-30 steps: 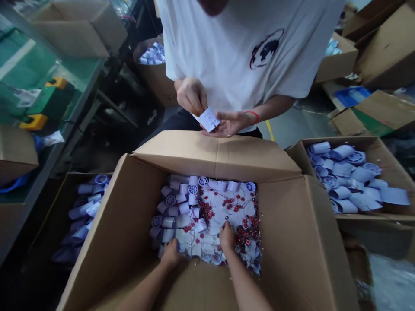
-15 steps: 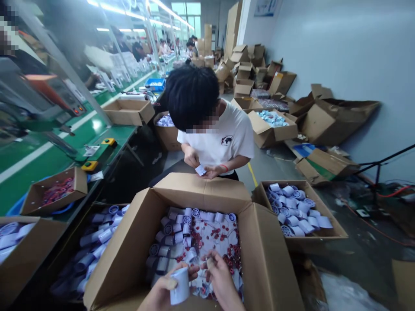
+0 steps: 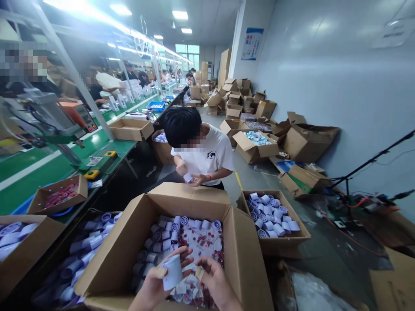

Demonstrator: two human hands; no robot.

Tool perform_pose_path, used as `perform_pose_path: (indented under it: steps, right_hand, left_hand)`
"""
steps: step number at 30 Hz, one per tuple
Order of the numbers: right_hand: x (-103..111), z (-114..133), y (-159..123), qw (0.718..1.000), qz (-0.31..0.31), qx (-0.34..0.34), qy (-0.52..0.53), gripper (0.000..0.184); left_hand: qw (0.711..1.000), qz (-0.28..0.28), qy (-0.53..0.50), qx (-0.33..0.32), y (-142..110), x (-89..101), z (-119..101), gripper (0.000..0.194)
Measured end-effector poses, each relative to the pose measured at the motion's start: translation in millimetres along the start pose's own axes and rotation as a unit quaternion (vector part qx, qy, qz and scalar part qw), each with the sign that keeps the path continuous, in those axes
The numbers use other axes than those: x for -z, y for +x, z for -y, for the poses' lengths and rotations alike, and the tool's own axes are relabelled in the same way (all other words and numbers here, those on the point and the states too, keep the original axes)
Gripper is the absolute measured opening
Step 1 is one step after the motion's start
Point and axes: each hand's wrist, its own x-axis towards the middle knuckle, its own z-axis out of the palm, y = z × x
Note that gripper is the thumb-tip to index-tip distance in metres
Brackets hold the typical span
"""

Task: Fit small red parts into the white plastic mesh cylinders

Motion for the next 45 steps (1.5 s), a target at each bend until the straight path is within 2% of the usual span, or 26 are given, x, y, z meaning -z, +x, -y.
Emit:
perform_pose_path:
  steps: [3, 6, 12, 16, 21, 23, 28, 31, 36, 39, 45]
  right_hand:
    - [3.5, 15.0, -9.0, 0.999, 0.005, 0.043, -0.032, 0.041]
    - [6.8, 24.1, -18.0, 0.994, 0.035, 0.074, -0.073, 0.032]
    - [10.8, 32.0, -37.1, 0.977, 0.045, 0.089, -0.19, 0.014]
    - [10.3, 35.9, -48.5, 0.983, 0.052, 0.09, -0.155, 0.017]
    - [21.2, 36.1, -58.9, 0.989, 0.003, 0.13, -0.071, 0.033]
    - [29.0, 39.2, -63.9, 0.989, -0.017, 0.143, -0.026, 0.032]
    - [42.6, 53.0, -73.4, 0.986, -0.034, 0.159, 0.026, 0.029]
    - [44.8, 55.7, -74.5, 0.985, -0.039, 0.159, 0.047, 0.03]
    - [51.5, 48.2, -73.5, 0.99, -0.023, 0.138, -0.013, 0.029]
    - [54.9, 45.7, -74.6, 0.989, -0.021, 0.132, -0.061, 0.027]
    - [47.4, 50.9, -79.4, 0.982, -0.046, 0.153, -0.098, 0.027]
  left_hand:
    - [1.0, 0.016, 0.013, -0.002, 3.3, -7.8, -2.3, 0.068]
    - [0.999, 0.036, 0.0, 0.002, 7.5, -17.3, -3.4, 0.065]
    - [0.998, 0.06, -0.004, 0.028, 18.4, -34.3, 5.3, 0.058]
    - [0.994, 0.093, -0.021, 0.049, 29.3, -29.4, 18.7, 0.055]
    - [0.994, 0.091, -0.056, 0.036, 35.4, -15.4, 28.4, 0.052]
    - [0.993, 0.099, -0.062, 0.032, 34.0, -13.5, 29.0, 0.051]
    - [0.983, 0.156, -0.087, 0.034, 26.4, -22.2, 29.2, 0.063]
    - [0.971, 0.202, -0.126, 0.014, 25.0, -30.1, 27.9, 0.064]
    - [0.95, 0.262, -0.166, -0.038, 20.8, -39.4, 15.5, 0.064]
    - [0.959, 0.252, -0.124, -0.047, 13.4, -41.9, 6.0, 0.068]
    - [0.982, 0.186, 0.023, -0.011, 0.0, -39.7, -0.2, 0.086]
